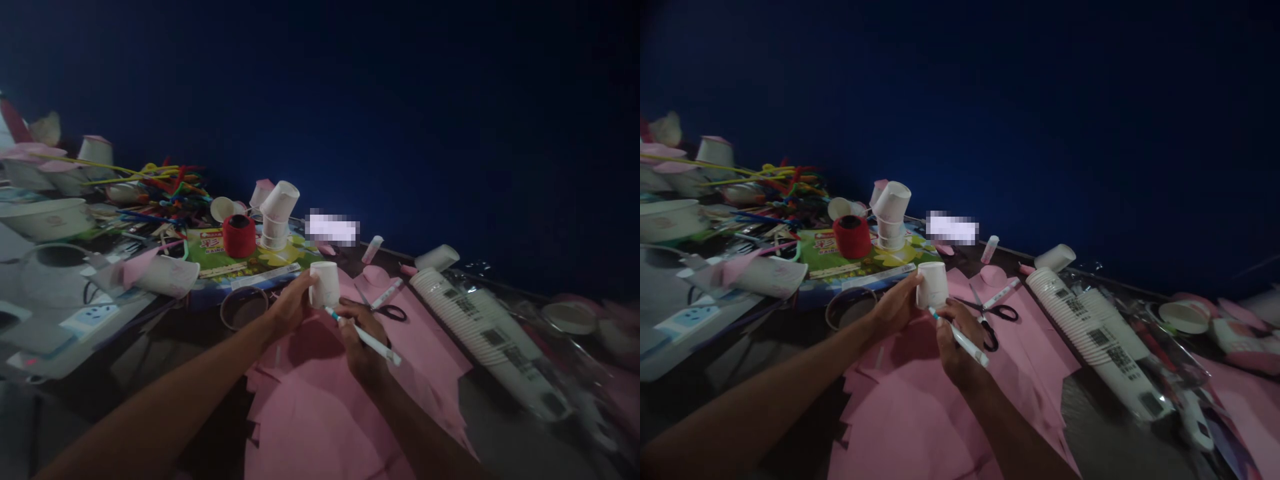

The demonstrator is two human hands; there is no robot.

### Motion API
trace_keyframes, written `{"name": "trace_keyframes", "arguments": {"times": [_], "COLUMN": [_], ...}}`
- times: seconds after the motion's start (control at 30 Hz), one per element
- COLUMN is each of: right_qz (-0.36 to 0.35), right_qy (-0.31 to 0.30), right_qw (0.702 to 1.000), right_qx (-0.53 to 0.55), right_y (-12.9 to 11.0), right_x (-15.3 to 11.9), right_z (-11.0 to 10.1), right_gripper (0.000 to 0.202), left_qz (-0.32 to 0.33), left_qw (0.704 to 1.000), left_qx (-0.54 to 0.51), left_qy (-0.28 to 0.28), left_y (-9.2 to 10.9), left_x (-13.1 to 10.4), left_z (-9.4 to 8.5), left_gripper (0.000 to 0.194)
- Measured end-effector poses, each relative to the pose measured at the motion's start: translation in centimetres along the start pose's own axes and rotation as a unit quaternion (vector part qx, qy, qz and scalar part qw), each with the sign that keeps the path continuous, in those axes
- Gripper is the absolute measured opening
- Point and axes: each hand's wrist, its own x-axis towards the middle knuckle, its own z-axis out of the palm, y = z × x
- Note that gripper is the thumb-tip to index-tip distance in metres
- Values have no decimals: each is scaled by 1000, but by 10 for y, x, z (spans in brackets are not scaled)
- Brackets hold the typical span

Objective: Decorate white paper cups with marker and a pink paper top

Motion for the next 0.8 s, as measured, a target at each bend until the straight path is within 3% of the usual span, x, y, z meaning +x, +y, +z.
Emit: {"name": "trace_keyframes", "arguments": {"times": [0.23, 0.4, 0.6, 0.8], "right_qz": [45, 60, 46, 118], "right_qy": [49, 37, -15, 43], "right_qw": [998, 997, 998, 991], "right_qx": [11, 14, 31, 49], "right_y": [5, 8, 5, 8], "right_x": [0, 0, -2, -1], "right_z": [3, 3, -1, 2], "right_gripper": [17, 17, 15, 17], "left_qz": [12, 15, -27, -1], "left_qw": [1000, 1000, 1000, 1000], "left_qx": [-10, -11, -9, -26], "left_qy": [20, 11, 3, 9], "left_y": [2, 2, 4, 4], "left_x": [-1, 0, -2, 0], "left_z": [5, 4, 1, 5], "left_gripper": [33, 32, 38, 32]}}
